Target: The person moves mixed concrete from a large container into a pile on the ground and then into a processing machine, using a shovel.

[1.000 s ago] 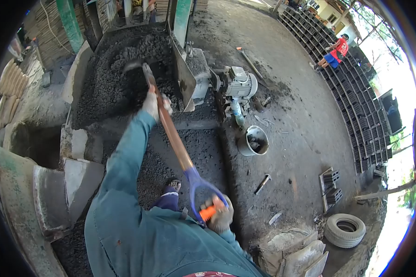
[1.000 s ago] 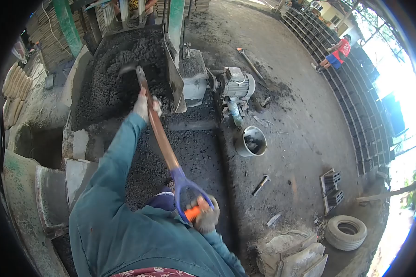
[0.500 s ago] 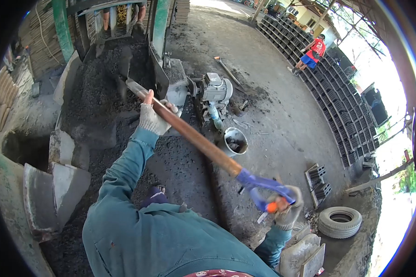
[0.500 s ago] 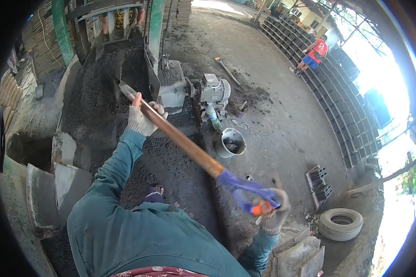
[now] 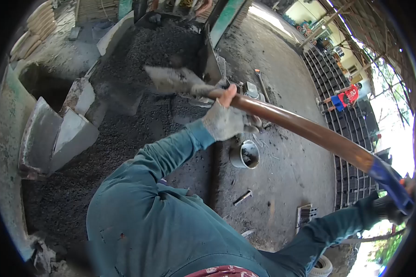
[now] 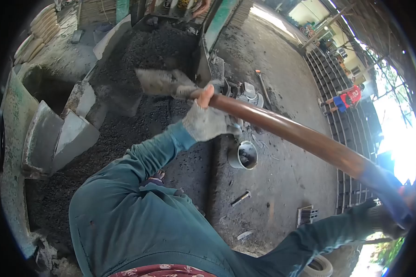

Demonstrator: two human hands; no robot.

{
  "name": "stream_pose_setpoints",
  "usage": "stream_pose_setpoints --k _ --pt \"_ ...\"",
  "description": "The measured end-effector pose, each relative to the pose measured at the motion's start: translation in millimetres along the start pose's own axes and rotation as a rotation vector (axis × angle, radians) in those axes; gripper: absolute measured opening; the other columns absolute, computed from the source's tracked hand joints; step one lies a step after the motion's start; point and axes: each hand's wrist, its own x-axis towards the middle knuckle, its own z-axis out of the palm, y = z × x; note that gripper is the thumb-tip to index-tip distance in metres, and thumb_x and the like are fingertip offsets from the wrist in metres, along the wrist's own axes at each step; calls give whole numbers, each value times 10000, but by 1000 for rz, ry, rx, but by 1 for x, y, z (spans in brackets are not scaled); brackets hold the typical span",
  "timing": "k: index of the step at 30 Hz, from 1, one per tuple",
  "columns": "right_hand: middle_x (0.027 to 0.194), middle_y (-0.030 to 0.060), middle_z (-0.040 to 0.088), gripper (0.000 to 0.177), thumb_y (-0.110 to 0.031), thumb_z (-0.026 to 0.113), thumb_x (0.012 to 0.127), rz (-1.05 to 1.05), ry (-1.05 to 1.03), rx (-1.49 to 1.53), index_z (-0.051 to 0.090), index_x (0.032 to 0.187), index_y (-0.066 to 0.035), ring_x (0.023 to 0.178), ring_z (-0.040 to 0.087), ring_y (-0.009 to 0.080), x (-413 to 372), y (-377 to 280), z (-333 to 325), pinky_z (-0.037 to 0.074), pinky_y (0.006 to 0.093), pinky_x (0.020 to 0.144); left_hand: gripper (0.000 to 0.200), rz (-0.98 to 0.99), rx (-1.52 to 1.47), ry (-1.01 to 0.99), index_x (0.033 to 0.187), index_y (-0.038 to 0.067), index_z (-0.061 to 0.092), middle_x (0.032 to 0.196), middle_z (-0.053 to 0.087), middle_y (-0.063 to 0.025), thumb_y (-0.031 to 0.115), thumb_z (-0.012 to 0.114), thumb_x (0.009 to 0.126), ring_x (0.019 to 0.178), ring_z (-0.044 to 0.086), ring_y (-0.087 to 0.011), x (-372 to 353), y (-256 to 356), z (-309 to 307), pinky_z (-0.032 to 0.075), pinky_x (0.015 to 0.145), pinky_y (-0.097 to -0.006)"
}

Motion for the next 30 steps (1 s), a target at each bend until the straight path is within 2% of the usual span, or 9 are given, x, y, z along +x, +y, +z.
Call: stream_pose_setpoints --k 2,5,6,10,15,21,22,25,30 --pt "731 64 554 214 -234 631 929 -42 209 -269 566 816 -63 502 520 159 49 -39 76 404 282 398 952 30 25 -38 1283 22 579 1178 631 -173 843 439 822 1021 624 -307 -8 5 7 461 922 -519" --pt "711 45 524 288 -290 560 997 -1114 314 -149 538 845 -47 482 509 115 110 -41 150 384 240 362 968 97 -110 -3 1263 -5 568 1079 641 -170 848 398 837 968 623 -296 -26 27 7 462 900 -501" --pt "692 51 516 289 -294 513 1017 -858 -74 99 537 890 -35 466 519 94 111 -43 156 451 251 366 978 216 -166 61 1231 -28 567 1108 612 -197 849 368 845 1034 580 -304 -28 38 -5 439 903 -525" --pt "879 121 671 269 -229 685 908 -244 -230 254 614 1007 10 627 638 151 58 -128 216 529 262 531 733 461 -280 224 1003 8 579 1196 566 -267 717 438 878 1212 484 -413 0 151 -93 327 1052 -630" --pt "832 87 687 146 -57 758 792 407 -392 122 659 898 -49 733 670 218 -111 -224 220 543 339 680 527 336 -323 515 795 25 647 848 635 -138 552 675 792 853 589 -357 35 221 -253 442 923 -558" --pt "862 89 659 227 -55 763 743 997 -548 5 639 933 -61 763 670 219 -332 -270 161 535 330 695 291 368 -179 846 751 134 473 687 503 -29 292 670 895 630 530 -224 62 219 -274 493 724 -454" --pt "811 83 645 180 -45 725 789 968 -619 -92 621 936 -49 687 663 204 -339 -271 156 537 319 613 279 362 -130 771 747 141 479 700 515 -27 279 667 901 640 534 -219 58 204 -262 486 738 -448" --pt "795 66 637 103 -84 677 857 1944 -499 295 609 923 -45 633 636 175 -405 -253 95 512 296 537 248 320 -52 449 742 151 506 734 540 -27 251 661 909 674 546 -212 24 155 -197 465 804 -458" --pt "683 94 587 194 65 430 872 2427 -589 344 566 993 -3 485 563 197 -514 -263 -3 497 333 442 252 231 116 296 815 147 614 883 604 -37 376 647 912 919 616 -253 -90 38 -154 416 992 -511"
